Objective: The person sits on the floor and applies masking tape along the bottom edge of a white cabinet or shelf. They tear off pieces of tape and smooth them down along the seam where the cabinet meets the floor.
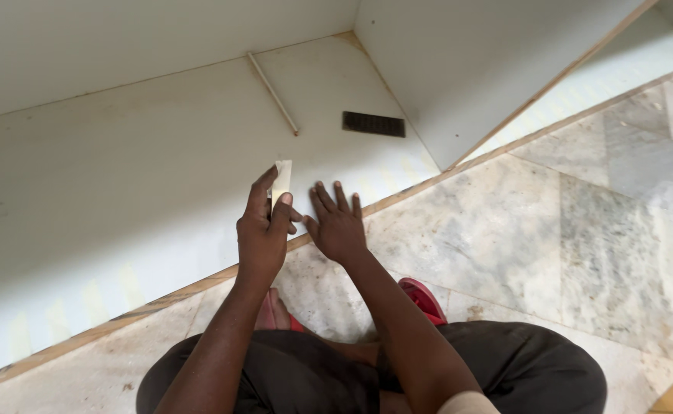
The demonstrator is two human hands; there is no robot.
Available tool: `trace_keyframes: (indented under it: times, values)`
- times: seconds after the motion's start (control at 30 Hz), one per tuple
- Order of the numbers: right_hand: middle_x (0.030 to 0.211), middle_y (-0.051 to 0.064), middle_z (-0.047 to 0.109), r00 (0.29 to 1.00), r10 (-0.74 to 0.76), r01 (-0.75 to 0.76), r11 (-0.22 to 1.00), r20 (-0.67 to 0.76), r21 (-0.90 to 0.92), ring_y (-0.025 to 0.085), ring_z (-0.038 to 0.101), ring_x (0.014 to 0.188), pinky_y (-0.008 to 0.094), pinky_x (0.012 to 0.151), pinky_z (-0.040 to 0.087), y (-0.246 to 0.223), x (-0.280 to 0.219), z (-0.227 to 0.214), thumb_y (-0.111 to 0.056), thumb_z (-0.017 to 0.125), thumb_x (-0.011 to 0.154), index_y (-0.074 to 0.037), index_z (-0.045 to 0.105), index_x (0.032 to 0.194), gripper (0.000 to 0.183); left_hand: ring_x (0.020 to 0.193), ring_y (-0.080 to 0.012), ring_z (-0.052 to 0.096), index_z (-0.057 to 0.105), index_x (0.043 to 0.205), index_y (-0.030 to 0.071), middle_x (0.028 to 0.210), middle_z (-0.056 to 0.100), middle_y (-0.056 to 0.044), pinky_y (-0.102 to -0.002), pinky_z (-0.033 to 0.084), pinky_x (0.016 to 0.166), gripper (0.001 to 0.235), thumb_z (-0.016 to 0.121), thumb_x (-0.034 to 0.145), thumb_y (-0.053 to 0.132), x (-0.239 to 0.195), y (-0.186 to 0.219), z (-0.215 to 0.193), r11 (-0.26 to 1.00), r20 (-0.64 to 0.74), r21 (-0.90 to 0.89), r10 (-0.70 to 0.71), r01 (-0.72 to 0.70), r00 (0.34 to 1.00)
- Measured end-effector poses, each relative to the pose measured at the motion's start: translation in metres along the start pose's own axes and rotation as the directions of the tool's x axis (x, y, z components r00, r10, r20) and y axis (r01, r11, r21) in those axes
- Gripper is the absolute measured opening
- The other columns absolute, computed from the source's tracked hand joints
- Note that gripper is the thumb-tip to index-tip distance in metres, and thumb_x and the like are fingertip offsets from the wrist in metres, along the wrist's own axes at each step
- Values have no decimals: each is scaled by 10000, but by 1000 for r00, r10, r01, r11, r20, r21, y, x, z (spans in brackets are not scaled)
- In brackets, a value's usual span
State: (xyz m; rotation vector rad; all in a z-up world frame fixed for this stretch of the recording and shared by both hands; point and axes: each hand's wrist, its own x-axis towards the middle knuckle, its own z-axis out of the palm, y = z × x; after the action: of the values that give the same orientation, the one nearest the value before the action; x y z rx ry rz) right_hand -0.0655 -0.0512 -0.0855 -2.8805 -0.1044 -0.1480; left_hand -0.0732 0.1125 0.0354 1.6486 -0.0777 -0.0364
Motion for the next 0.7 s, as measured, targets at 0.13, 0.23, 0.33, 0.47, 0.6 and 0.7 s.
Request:
trace_keyframes:
  times: [0.13, 0.23, 0.33, 0.47, 0.6, 0.7]
  values:
    - [1545, 102, 465, 998, 53, -52, 995, -17, 88, 375, 285, 1488, 657, 1160, 193, 3, 20, -5, -358, 574, 968, -89, 519, 1458, 561, 714, -106, 687, 481, 1497, 134, 922, 735, -52, -263, 566, 626, 513, 598, 1005, 217, -3, -7, 2, 998, 64, 59, -16, 13, 998]
    - [1356, 144, 619, 965, 68, -37, 992, -255, 124, 382, 458, 1399, 614, 1147, 306, -3, -7, -12, -215, 689, 898, -66, 614, 1333, 465, 704, -106, 676, 465, 1508, 134, 942, 724, -57, -269, 551, 608, 540, 611, 994, 205, -4, -12, 0, 999, 106, 4, -40, 39, 994]
    - [1098, 133, 683, 953, 120, -17, 938, -277, 346, 360, 636, 1078, 493, 959, 489, 4, -68, -18, -138, 688, 862, -59, 687, 1049, 202, 667, -106, 649, 408, 1560, 155, 809, 705, -97, -286, 532, 594, 612, 615, 986, 202, -4, -15, 2, 994, 141, 22, -110, 108, 984]
    - [899, 137, 679, 904, 321, -143, 851, -284, 506, 313, 653, 841, 424, 756, 521, 35, -128, -11, -192, 699, 920, -36, 672, 896, 160, 609, -121, 638, 165, 1634, 192, 719, 722, -118, -282, 556, 693, 829, 628, 946, 207, -11, -12, 3, 989, 255, 77, -141, 126, 956]
    - [711, 130, 604, 695, 705, -537, 382, 139, 752, 212, 489, 661, 377, 648, 432, 72, -170, -15, -309, 666, 1050, 16, 659, 804, 407, 620, -211, 650, 71, 1665, 238, 803, 778, -174, -375, 560, 727, 927, 636, 930, 268, -21, -8, 13, 951, 329, 282, -218, 125, 919]
    - [725, 38, 595, 772, 633, -229, 188, 60, 955, 134, 585, 666, 324, 686, 534, 74, -173, -11, -296, 636, 1071, 22, 599, 836, 398, 937, -210, 749, 57, 1637, 232, 1023, 796, -207, -380, 560, 845, 933, 653, 921, 293, -25, -11, 18, 969, 436, 240, -60, -51, 898]
